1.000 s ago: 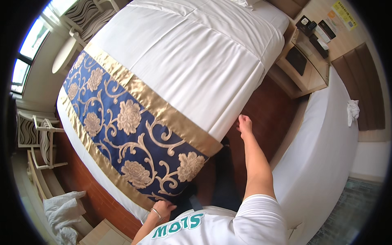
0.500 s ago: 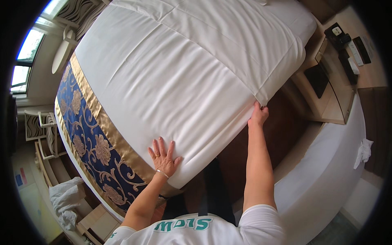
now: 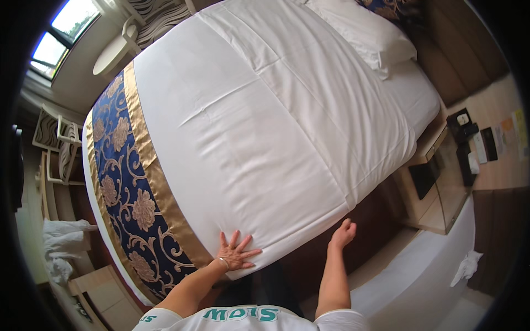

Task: The person spreads a white duvet over a bed, smoothing the fabric and tucking the edges under the mattress. They then place a decorative blue and gold runner across the foot of the bed and adjust the white duvet cover to ensure a neat appearance.

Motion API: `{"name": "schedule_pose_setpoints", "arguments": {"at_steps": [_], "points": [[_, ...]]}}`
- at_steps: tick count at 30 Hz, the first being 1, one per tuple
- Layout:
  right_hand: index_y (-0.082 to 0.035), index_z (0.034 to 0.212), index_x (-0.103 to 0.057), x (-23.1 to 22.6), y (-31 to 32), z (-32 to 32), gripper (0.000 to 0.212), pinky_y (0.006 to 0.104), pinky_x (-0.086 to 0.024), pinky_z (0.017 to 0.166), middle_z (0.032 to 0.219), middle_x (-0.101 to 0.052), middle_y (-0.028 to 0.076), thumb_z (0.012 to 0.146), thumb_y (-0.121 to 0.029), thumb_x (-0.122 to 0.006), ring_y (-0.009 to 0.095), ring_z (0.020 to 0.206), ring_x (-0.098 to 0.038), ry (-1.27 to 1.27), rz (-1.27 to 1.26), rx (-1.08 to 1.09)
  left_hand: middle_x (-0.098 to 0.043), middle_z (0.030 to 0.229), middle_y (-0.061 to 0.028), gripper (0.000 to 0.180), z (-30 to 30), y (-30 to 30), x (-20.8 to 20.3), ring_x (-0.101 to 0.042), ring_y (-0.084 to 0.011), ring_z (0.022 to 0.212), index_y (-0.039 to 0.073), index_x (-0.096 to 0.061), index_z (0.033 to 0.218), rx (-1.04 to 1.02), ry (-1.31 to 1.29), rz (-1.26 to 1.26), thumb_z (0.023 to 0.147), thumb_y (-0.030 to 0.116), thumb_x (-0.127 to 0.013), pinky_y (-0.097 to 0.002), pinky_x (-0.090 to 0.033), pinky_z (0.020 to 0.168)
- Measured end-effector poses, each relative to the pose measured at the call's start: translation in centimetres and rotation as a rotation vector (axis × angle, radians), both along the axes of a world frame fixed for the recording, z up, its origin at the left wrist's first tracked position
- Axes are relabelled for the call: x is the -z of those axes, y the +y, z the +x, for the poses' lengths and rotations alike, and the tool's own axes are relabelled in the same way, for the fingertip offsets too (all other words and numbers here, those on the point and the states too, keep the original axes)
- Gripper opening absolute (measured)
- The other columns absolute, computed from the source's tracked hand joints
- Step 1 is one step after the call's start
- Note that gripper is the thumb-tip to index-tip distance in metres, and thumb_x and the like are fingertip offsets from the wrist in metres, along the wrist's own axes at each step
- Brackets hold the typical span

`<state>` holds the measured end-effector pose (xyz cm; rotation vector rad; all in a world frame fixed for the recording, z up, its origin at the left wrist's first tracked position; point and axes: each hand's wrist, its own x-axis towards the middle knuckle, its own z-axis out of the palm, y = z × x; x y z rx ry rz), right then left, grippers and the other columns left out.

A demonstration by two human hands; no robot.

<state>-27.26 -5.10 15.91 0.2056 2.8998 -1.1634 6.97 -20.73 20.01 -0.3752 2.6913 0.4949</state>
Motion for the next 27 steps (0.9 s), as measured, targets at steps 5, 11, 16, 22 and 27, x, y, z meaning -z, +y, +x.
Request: {"name": "schedule_pose_setpoints", "arguments": {"at_steps": [5, 11, 16, 22, 27], "points": [[-0.008, 0.114, -0.047, -8.5, -15.9, 2.1, 0.040, 0.0481, -0.029, 0.088, 0.115, -0.045, 0.013, 0.078, -0.024, -0.054, 0.031, 0.106, -0.041, 0.496, 0.056, -1.004, -0.009, 0.142, 0.0007, 0.062, 0.6, -0.1, 1.1, 0.011, -0.0346, 0.128, 0.049, -0.028, 0.125, -0.002, 0.174, -0.093, 0.068, 0.071, -0.036, -0.0681, 0.011, 0.087], [-0.013, 0.131, -0.029, -3.6, -8.7, 2.4, 0.055, 0.0577, -0.017, 0.094, 0.139, -0.016, 0.014, 0.081, -0.033, -0.044, 0.035, 0.127, -0.013, 0.332, 0.832, -0.825, -0.006, 0.142, 0.0028, 0.062, 1.5, -0.2, 2.3, 0.010, -0.0321, 0.129, 0.049, -0.022, 0.127, -0.060, 0.220, 0.009, 0.070, 0.068, -0.037, -0.0682, 0.010, 0.088], [-0.013, 0.132, -0.024, -4.9, 4.0, 9.6, 0.053, 0.0564, -0.021, 0.095, 0.137, -0.017, 0.019, 0.085, -0.029, -0.039, 0.035, 0.125, -0.020, -0.406, 0.753, -0.529, -0.006, 0.142, 0.0037, 0.058, 1.7, -0.7, -1.1, 0.003, -0.0303, 0.130, 0.048, -0.019, 0.129, -0.019, 0.055, 0.030, 0.075, 0.066, -0.031, -0.0703, 0.002, 0.088], [-0.006, 0.125, -0.033, -11.2, -6.1, 13.9, 0.051, 0.0449, -0.028, 0.094, 0.130, -0.031, 0.020, 0.080, -0.021, -0.050, 0.036, 0.117, -0.033, 0.484, 0.269, -1.010, -0.020, 0.138, -0.0016, 0.055, 6.6, -0.3, -6.4, -0.012, -0.0310, 0.128, 0.032, -0.041, 0.123, -0.310, 0.261, 0.045, 0.072, 0.042, -0.058, -0.0623, -0.009, 0.095], [-0.014, 0.128, -0.033, -8.6, 0.3, 29.8, 0.059, 0.0435, -0.034, 0.092, 0.133, -0.029, 0.015, 0.076, -0.030, -0.056, 0.037, 0.114, -0.038, -0.039, 0.728, -1.220, -0.019, 0.138, -0.0072, 0.058, 25.8, 6.6, -6.6, -0.014, -0.0330, 0.127, 0.031, -0.045, 0.119, -0.303, 0.201, 0.010, 0.064, 0.033, -0.065, -0.0498, -0.014, 0.100]]}}
